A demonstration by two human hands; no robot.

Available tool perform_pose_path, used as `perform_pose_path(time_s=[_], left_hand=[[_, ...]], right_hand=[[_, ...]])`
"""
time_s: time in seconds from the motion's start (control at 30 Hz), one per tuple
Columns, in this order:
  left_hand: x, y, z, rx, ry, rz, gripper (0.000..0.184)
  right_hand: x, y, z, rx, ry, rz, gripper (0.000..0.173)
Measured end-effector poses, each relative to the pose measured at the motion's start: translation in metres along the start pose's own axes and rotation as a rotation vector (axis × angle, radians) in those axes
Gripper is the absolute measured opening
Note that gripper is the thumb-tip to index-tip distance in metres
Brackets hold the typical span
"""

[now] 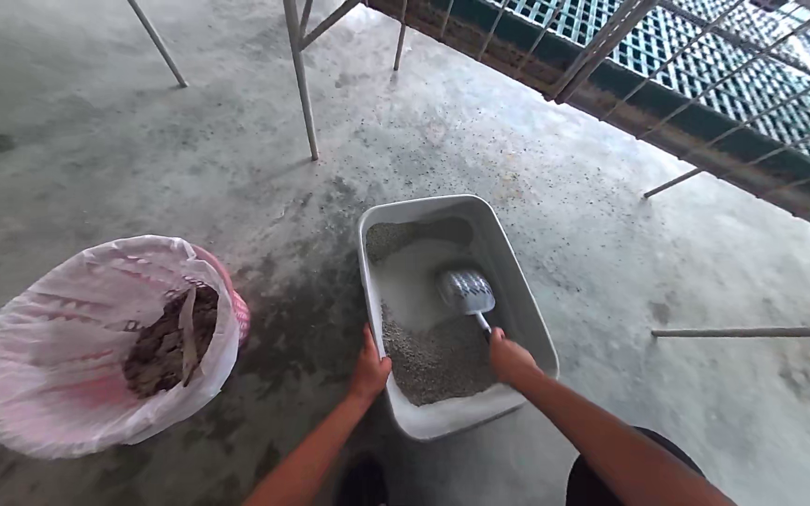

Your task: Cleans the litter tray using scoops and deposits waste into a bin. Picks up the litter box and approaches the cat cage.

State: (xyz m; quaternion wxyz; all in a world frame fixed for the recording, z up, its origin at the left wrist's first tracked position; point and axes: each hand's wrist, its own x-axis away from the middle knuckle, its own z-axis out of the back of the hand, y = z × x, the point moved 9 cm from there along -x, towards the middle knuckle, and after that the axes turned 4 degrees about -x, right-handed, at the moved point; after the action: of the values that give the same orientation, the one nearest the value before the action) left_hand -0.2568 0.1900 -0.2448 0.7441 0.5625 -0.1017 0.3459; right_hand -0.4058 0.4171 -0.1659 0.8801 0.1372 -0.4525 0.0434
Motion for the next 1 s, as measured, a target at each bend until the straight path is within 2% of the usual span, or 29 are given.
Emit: perform_pose_path(time_s=[0.07, 0.2, 0.27, 0.33, 0.43, 0.5, 0.57, 0.63, 0.7, 0.73, 0.8, 0.87, 0.93, 1.0], left_hand=[[0.001, -0.001, -0.001, 0.002, -0.002, 0.006, 0.094], [0.000, 0.001, 0.002, -0.003, 0.000, -0.005, 0.095], [0.001, 0.001, 0.000, -0.013, 0.006, 0.007, 0.095], [0.003, 0.001, 0.000, -0.035, 0.006, 0.024, 0.094], [0.004, 0.002, 0.003, -0.054, 0.015, 0.033, 0.094], [0.000, -0.001, 0.006, -0.033, 0.010, 0.053, 0.095], [-0.002, -0.008, 0.006, 0.028, -0.014, 0.082, 0.096], [-0.007, -0.014, 0.003, 0.086, -0.045, 0.128, 0.099], [-0.012, -0.014, 0.002, 0.141, -0.060, 0.152, 0.099], [-0.015, -0.012, 0.003, 0.193, -0.052, 0.156, 0.098], [-0.017, -0.009, 0.005, 0.299, -0.040, 0.157, 0.087], [-0.017, -0.004, 0.005, 0.347, -0.052, 0.136, 0.079], [-0.013, -0.005, 0.015, 0.398, -0.031, 0.125, 0.078], [-0.008, -0.018, 0.055, 0.436, 0.107, 0.130, 0.069]], right_hand=[[-0.002, -0.008, 0.008, 0.008, 0.005, -0.004, 0.066], [0.055, 0.029, -0.054, 0.079, -0.129, 0.022, 0.075], [0.058, 0.038, -0.067, 0.100, -0.147, 0.014, 0.074], [0.035, 0.019, -0.044, 0.040, -0.080, 0.042, 0.072], [-0.017, -0.029, 0.018, -0.055, 0.041, 0.073, 0.064], [-0.029, -0.044, 0.031, -0.060, 0.060, 0.070, 0.061], [-0.008, -0.028, 0.001, -0.069, 0.016, 0.076, 0.062], [0.029, 0.012, -0.040, -0.005, -0.058, 0.095, 0.070], [0.051, 0.057, -0.057, 0.073, -0.120, 0.094, 0.074], [0.045, 0.077, -0.050, 0.084, -0.101, 0.088, 0.070], [0.012, 0.106, -0.016, 0.032, 0.045, 0.073, 0.058], [-0.035, 0.115, 0.019, -0.124, 0.204, 0.103, 0.059], [-0.074, 0.095, 0.037, -0.293, 0.253, 0.157, 0.055], [-0.071, 0.047, 0.043, -0.373, 0.260, 0.220, 0.055]])
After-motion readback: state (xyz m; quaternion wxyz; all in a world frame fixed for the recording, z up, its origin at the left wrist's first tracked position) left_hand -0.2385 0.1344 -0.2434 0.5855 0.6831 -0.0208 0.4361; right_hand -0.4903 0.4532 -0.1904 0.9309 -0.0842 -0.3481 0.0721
